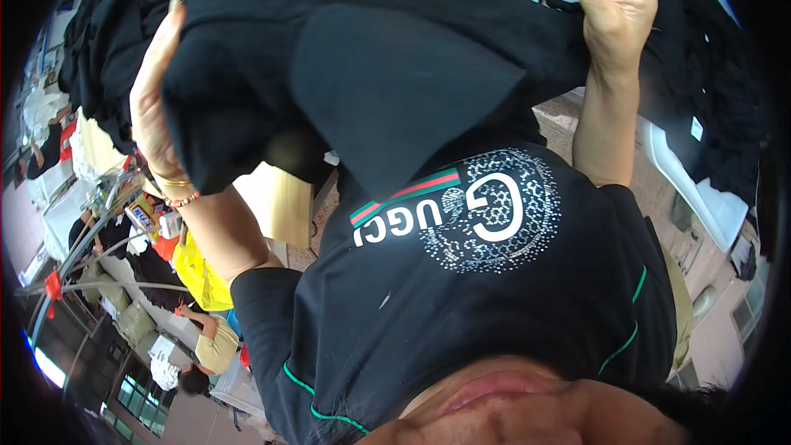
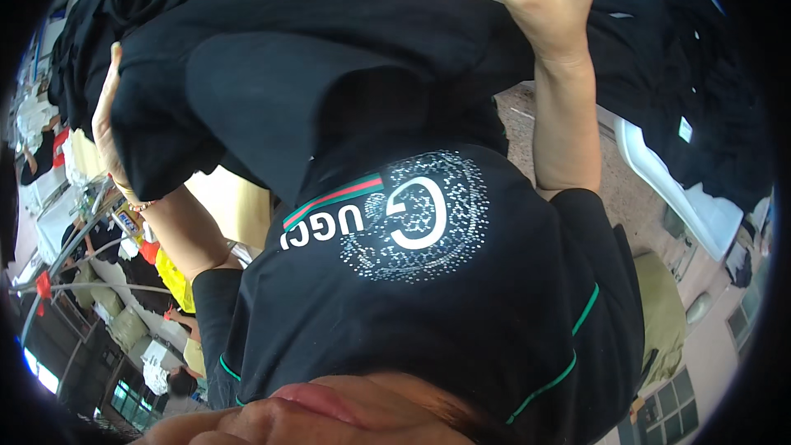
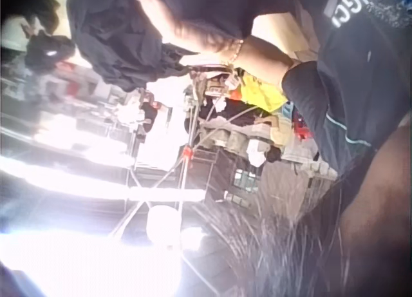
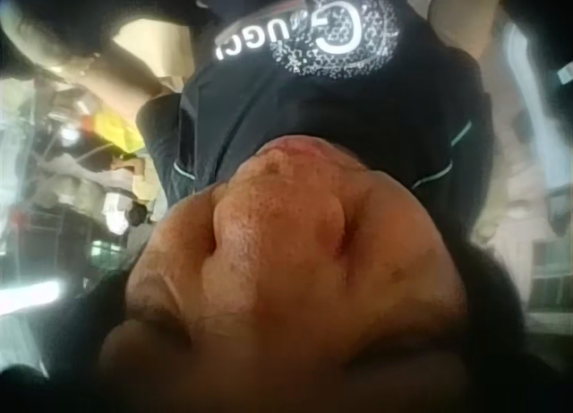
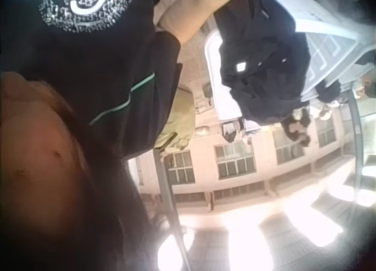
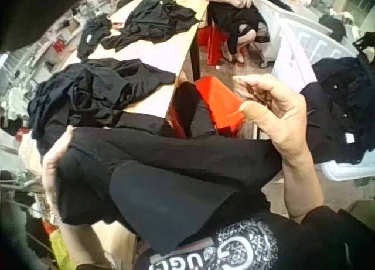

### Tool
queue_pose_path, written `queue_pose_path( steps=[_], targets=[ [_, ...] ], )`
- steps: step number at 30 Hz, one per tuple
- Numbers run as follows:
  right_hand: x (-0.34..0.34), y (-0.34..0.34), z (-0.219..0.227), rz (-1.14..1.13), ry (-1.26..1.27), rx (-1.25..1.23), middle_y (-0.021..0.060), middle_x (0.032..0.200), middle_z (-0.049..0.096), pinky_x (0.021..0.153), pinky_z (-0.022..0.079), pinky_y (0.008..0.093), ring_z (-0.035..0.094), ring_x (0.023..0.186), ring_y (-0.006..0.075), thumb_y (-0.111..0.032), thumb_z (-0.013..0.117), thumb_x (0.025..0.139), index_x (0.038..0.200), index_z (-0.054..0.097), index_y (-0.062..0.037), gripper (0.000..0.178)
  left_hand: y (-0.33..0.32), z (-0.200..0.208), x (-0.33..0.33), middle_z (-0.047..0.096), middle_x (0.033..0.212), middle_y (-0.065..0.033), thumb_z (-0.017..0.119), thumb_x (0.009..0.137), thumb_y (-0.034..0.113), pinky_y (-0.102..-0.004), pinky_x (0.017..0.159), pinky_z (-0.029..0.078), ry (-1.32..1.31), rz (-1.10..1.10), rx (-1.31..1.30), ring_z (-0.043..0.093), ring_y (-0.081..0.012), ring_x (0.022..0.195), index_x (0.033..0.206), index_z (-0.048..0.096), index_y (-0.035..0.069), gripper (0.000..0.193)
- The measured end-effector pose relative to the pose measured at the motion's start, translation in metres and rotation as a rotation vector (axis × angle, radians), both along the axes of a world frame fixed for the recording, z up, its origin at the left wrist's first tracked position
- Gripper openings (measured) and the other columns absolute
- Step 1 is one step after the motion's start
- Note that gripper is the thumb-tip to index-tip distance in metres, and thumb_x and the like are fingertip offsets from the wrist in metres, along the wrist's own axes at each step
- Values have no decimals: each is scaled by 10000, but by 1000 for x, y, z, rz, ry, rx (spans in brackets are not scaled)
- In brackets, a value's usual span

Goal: Trimming loose threads from black shirts using small snips in a factory setting.

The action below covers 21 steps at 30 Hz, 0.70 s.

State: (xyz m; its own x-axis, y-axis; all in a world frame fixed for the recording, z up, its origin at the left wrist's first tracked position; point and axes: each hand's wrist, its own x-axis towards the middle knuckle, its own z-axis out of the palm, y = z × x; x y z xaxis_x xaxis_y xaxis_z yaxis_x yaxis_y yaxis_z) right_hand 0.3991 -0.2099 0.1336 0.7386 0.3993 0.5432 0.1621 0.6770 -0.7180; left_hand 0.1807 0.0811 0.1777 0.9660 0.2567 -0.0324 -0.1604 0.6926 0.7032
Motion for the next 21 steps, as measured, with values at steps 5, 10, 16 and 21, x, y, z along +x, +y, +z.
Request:
queue_pose_path(
  steps=[5,10,16,21],
  targets=[
    [1,45,-32,408,240,500,34,1023,639,843,444,223,591,925,95,-57,708,878,1179,632,48,329,53,-23,-35,525,1387,-194,344,1026,88,-417,1134,382,-88,-40,72,565,-292,1225,1427,390,-73,434],
    [-19,63,-33,272,24,-536,50,1112,632,923,480,268,626,1012,139,-47,736,850,1265,583,7,445,102,-41,-35,690,1151,-114,713,891,185,-336,968,492,711,459,166,647,-205,1042,1074,686,-30,284],
    [-47,92,-35,205,-486,-735,34,1012,681,881,524,275,657,964,130,-156,806,784,1248,643,-132,492,43,-42,-54,672,1027,-15,685,911,116,-214,838,475,466,1003,1261,610,-89,937,1121,687,46,221],
    [-55,124,-37,227,-528,-675,48,1035,687,864,531,278,674,944,155,-137,776,782,1255,639,-161,494,-43,-60,-48,585,915,-16,741,857,109,-205,577,438,489,947,1416,521,-67,620,980,658,47,161]
  ],
)
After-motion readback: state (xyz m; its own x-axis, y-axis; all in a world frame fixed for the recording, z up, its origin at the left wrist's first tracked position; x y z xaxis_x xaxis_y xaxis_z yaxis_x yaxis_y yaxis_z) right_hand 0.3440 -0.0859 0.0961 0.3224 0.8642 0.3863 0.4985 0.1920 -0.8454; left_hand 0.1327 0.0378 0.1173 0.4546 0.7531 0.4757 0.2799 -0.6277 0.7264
